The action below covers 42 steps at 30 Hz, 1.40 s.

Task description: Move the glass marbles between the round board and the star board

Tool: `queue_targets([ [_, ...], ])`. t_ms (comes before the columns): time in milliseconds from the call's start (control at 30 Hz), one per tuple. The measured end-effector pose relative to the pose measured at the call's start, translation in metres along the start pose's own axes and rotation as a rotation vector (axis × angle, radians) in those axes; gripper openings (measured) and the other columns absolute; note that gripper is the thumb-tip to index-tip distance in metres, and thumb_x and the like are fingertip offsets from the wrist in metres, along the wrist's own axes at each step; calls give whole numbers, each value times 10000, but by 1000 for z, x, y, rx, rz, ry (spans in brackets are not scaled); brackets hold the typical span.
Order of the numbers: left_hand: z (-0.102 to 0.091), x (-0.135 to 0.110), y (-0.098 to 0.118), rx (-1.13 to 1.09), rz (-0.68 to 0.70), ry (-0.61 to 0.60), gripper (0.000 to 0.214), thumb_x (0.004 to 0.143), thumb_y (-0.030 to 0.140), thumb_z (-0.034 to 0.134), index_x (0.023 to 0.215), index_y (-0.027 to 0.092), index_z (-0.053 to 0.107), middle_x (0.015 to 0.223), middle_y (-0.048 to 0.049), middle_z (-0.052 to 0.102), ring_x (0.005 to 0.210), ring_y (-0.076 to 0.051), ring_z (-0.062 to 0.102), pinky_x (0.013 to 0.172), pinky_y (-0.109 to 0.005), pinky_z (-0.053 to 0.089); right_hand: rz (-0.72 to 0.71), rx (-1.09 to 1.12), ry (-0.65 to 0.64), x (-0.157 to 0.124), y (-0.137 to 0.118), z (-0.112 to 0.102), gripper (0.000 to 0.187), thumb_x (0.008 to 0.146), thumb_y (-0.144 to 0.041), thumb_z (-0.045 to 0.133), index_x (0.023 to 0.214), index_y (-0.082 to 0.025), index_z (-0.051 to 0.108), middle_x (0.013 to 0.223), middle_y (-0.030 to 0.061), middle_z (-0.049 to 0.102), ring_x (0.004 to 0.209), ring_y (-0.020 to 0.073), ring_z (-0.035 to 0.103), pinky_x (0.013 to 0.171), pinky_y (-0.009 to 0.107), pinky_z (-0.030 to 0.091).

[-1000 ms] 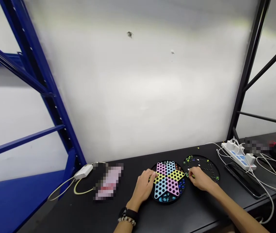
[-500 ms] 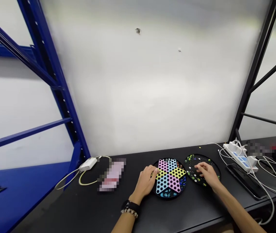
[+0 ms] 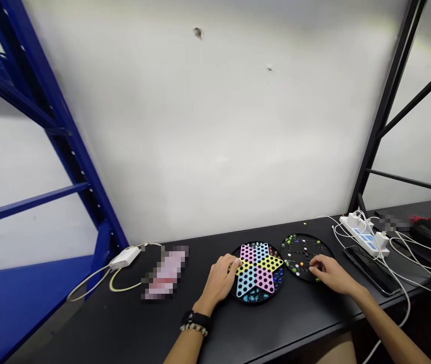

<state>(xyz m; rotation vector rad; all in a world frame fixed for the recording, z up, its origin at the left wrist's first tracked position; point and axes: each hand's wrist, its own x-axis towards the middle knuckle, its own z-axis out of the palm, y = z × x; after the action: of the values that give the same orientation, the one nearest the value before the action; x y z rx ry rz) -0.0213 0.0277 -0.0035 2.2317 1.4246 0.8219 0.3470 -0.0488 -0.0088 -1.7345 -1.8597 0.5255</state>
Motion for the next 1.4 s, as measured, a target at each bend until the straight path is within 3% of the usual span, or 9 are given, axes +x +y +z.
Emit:
queue_targets([
  [267,0,0,2,9,-12,12,455,988,460,275,846,262,660,958,-5,682,941,-206,602,872,-345,444,-178,-314,67,-23,-13,27,349,982,-430,364,762,-220,535,784,19,594,671,158,541,654,278,377],
  [433,-1,0,2,-2,-14,-4,466,990,470,257,856,260,651,977,-10,681,953,-209,592,891,-357,437,-140,-35,47,-7,-22,30,534,978,-528,340,561,-207,431,553,-8,476,535,135,414,561,269,284],
  [533,0,1,0,-2,-19,-10,449,989,462,266,862,260,647,987,-10,683,958,-213,592,886,-363,438,-71,119,200,20,-18,17,530,964,-546,345,557,-215,428,532,-15,444,536,141,396,553,270,284],
  [600,0,1,0,-10,-16,-12,441,989,454,266,860,256,639,981,-13,682,957,-212,591,889,-362,436,-19,70,267,41,-10,9,454,965,-483,344,624,-219,486,575,-7,491,573,158,453,587,272,323],
  [700,-1,0,0,-17,-19,-6,431,988,460,275,846,255,627,973,-8,679,948,-208,591,892,-355,434,91,-138,175,70,1,4,257,965,-337,352,943,-212,575,775,32,623,718,188,576,657,272,370],
  [833,-2,-2,1,-17,-27,0,431,989,452,267,851,264,630,967,1,682,947,-204,598,878,-346,440,138,-487,-44,90,2,13,296,985,-249,329,1233,-179,475,1009,137,677,886,244,650,736,315,393],
  [967,-3,-2,1,-25,-24,-7,442,989,458,257,863,264,632,967,-9,680,955,-207,597,890,-352,443,148,-563,-72,97,-4,18,302,988,-209,309,1237,-133,461,1038,199,679,929,290,664,764,354,396],
  [1233,-4,-2,4,-19,-32,-23,440,992,453,256,851,257,624,992,-15,677,964,-215,583,899,-375,426,42,-512,-96,95,-12,21,232,993,-347,388,1159,-209,472,1016,126,680,941,263,665,760,311,396],
  [1400,-4,-2,1,-1,-28,0,444,988,457,268,859,265,648,977,-11,685,961,-209,597,879,-351,444,80,-359,-26,100,-13,31,144,943,-327,475,945,-190,521,886,92,643,835,222,639,714,292,408],
])
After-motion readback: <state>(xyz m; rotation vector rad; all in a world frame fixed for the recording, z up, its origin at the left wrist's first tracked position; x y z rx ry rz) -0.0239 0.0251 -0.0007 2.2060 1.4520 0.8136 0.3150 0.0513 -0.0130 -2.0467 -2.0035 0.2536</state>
